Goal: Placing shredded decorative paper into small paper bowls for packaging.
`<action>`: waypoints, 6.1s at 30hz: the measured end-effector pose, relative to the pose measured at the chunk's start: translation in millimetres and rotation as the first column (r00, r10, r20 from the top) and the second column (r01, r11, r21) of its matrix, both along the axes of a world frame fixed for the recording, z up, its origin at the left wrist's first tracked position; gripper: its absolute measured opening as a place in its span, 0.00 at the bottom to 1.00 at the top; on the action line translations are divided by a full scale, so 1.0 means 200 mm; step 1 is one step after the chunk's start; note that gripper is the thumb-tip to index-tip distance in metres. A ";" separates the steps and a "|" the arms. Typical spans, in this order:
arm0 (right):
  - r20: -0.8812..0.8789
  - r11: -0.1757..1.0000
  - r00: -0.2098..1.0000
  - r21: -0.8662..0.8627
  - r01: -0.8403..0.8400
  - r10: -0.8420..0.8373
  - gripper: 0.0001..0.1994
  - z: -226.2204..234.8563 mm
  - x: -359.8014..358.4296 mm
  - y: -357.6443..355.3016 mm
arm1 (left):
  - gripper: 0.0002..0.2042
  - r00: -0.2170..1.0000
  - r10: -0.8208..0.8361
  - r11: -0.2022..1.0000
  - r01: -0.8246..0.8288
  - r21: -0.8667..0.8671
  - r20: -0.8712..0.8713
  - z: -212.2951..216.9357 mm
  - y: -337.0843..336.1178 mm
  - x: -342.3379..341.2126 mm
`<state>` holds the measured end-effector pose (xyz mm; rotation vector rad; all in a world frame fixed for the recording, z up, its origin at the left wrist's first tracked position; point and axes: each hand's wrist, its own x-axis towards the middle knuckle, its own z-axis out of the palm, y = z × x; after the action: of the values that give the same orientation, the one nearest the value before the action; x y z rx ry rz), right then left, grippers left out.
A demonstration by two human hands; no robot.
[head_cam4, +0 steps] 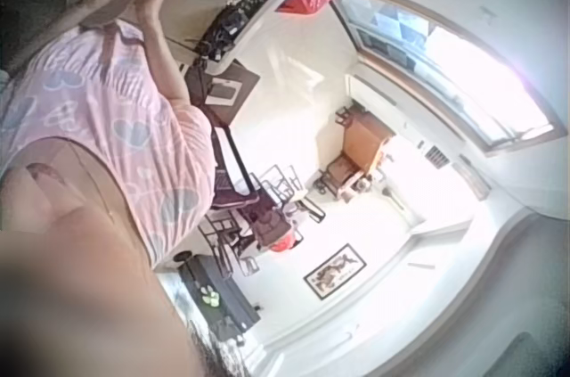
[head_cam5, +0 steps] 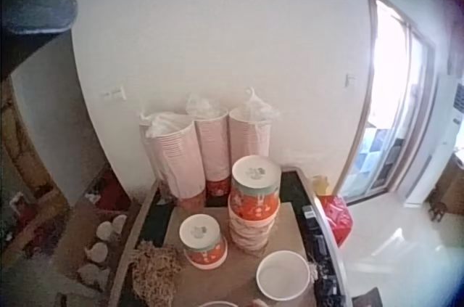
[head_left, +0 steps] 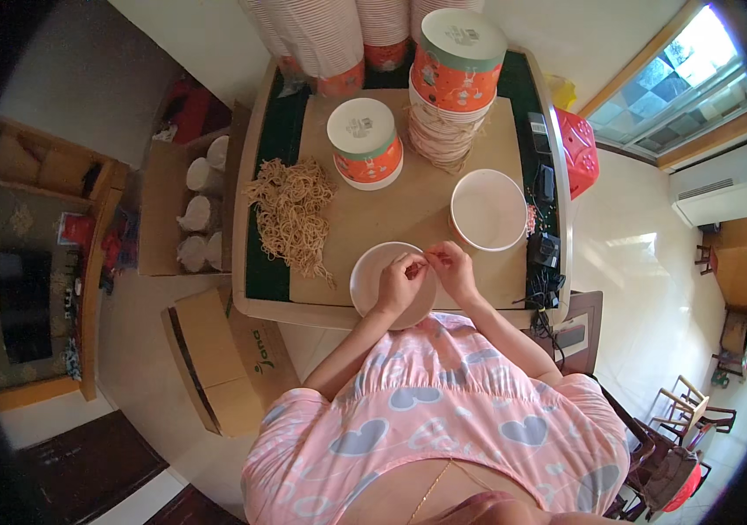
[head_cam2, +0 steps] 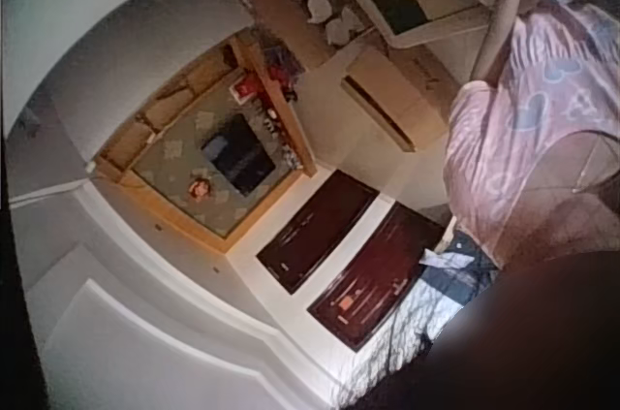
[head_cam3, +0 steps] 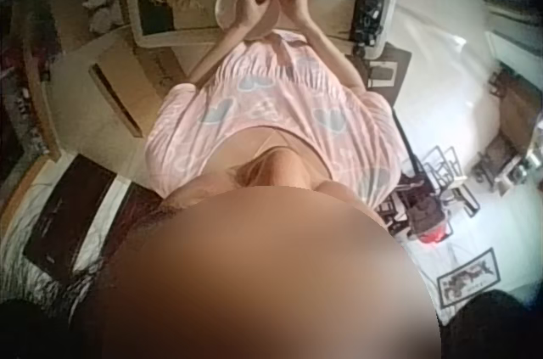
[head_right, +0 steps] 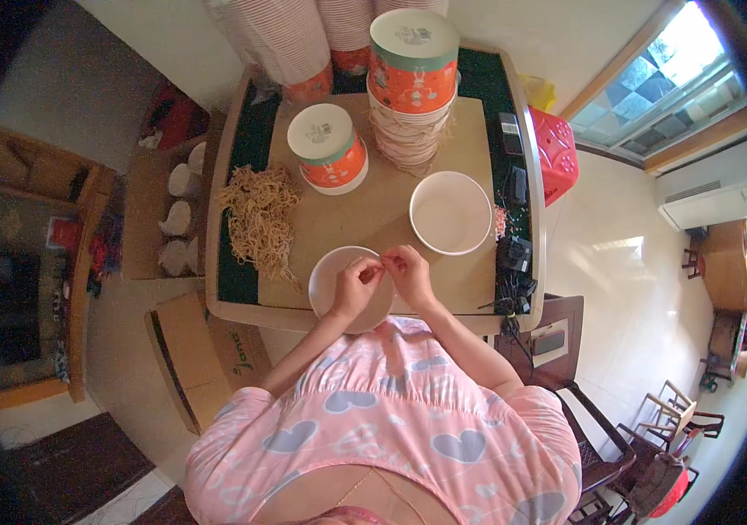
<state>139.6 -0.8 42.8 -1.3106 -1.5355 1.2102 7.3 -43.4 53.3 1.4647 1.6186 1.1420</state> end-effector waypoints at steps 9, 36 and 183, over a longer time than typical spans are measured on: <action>0.090 0.968 0.964 -0.011 -0.250 0.250 0.05 0.07 0.05 0.06 | 0.03 0.953 0.079 0.994 -0.052 -0.099 0.291 -0.10 -0.01 0.01; 0.131 0.935 0.926 -0.066 -0.347 0.353 0.06 0.14 0.08 0.04 | 0.04 0.946 0.088 0.981 -0.029 -0.190 0.310 -0.15 -0.01 -0.01; 0.534 0.846 0.800 0.261 -0.464 0.274 0.03 0.13 0.00 0.01 | 0.05 0.935 0.022 0.904 0.133 -0.407 0.355 -0.14 -0.04 -0.16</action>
<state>139.6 0.8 68.7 -1.1116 -2.3532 0.7616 -25.0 -51.0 25.8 0.9539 1.4447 0.8829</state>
